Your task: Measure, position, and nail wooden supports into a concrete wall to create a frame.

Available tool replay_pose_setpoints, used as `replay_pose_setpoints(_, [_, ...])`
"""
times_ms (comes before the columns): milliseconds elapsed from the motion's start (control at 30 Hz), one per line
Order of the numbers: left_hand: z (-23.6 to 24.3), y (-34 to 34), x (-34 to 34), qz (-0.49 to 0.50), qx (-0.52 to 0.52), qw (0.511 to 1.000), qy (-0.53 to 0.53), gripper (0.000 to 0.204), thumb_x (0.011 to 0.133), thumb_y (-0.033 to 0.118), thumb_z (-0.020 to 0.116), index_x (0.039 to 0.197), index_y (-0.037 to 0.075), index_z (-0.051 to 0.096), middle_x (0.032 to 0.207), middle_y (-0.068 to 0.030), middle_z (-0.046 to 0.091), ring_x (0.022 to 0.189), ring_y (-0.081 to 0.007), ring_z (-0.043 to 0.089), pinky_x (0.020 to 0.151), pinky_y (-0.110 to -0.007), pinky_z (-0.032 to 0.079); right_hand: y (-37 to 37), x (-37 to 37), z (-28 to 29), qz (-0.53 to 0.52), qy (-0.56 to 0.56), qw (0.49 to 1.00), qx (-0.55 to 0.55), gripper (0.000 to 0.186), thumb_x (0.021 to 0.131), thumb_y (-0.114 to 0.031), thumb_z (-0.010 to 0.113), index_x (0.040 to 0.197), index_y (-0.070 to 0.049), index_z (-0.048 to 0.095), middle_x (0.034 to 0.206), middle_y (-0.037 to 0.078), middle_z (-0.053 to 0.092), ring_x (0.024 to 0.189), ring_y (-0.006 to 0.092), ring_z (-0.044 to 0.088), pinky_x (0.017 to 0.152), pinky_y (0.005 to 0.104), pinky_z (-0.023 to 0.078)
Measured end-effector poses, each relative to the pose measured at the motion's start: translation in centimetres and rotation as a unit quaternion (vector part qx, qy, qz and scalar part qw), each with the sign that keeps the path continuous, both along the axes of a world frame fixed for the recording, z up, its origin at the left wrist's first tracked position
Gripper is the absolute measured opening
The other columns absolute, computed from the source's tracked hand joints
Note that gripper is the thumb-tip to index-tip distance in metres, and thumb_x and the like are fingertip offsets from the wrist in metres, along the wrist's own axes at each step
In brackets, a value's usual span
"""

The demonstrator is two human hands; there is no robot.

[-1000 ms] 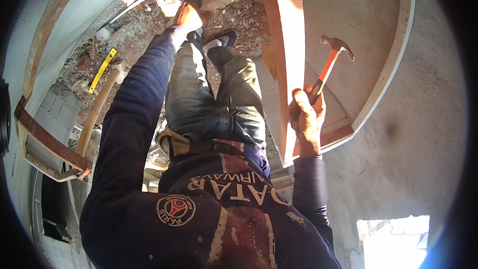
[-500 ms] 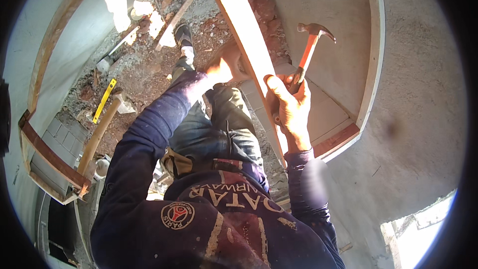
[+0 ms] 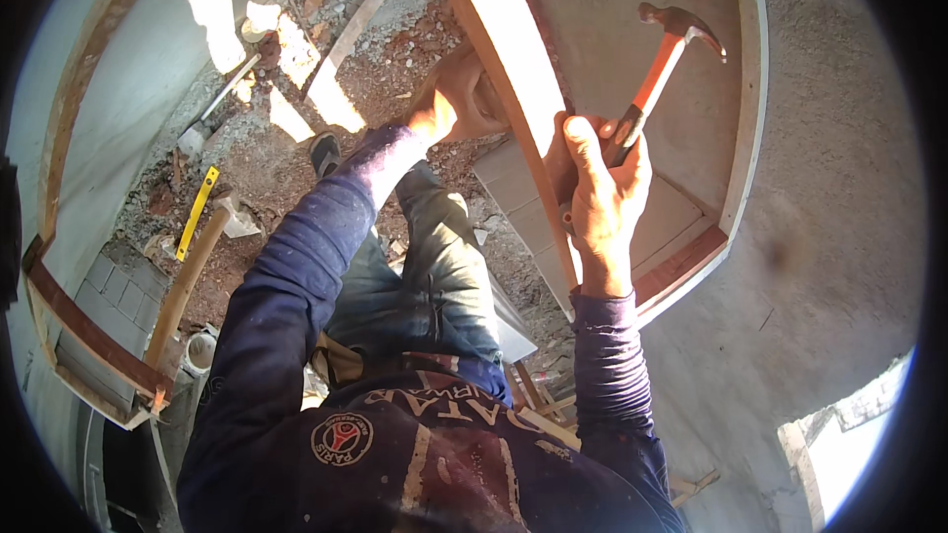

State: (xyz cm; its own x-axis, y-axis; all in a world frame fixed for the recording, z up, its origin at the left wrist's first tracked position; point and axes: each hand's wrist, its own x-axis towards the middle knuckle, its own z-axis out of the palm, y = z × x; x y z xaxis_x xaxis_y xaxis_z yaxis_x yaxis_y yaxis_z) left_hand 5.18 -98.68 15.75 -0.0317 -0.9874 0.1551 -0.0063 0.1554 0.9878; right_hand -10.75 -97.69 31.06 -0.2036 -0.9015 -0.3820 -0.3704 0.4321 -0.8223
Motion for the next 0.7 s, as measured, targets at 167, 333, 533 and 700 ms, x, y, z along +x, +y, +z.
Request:
replay_pose_setpoints(167, [-0.8,-1.2,-0.7,0.061,-0.134,0.989,-0.033,0.064,0.057,0.02,0.088,0.112,0.006,0.059,0.108,-0.0151,0.063,0.101,-0.0352,0.062,0.087,-0.044,0.052,-0.2,-0.4,0.8,-0.034,0.054,0.998,-0.011,0.019,0.092,-0.02,0.073,0.095,-0.004,0.064,0.077,-0.004,0.057,0.061,0.0025,0.047,0.055,0.0186,0.038])
replay_pose_setpoints(333, [-1.3,-1.4,-1.8,0.086,-0.178,0.98,-0.008,0.057,0.059,0.022,0.085,0.105,0.006,0.056,0.093,-0.0124,0.063,0.088,-0.0331,0.063,0.083,-0.044,0.051,0.1,-1.0,1.0,-0.084,0.007,0.995,-0.047,0.02,0.093,-0.016,0.07,0.103,0.0,0.063,0.09,0.0,0.06,0.08,0.0068,0.054,0.072,0.0207,0.043])
replay_pose_setpoints(533, [-2.0,-1.6,-2.5,0.15,-0.226,0.962,0.036,0.051,0.06,0.021,0.084,0.102,0.007,0.059,0.09,-0.0118,0.064,0.085,-0.0324,0.064,0.079,-0.043,0.053,0.5,-1.1,0.9,-0.094,-0.013,0.99,-0.108,0.024,0.098,-0.017,0.063,0.111,0.002,0.062,0.098,0.003,0.064,0.088,0.0101,0.058,0.078,0.0241,0.047])
replay_pose_setpoints(700, [-2.5,-1.7,-2.8,0.136,-0.206,0.969,0.023,0.064,0.056,0.019,0.086,0.112,0.006,0.057,0.102,-0.0136,0.065,0.098,-0.0358,0.064,0.084,-0.044,0.053,0.9,-1.0,1.1,-0.08,-0.105,0.979,-0.157,0.025,0.105,-0.026,0.049,0.103,-0.004,0.06,0.098,0.009,0.065,0.091,0.016,0.062,0.079,0.0254,0.051])
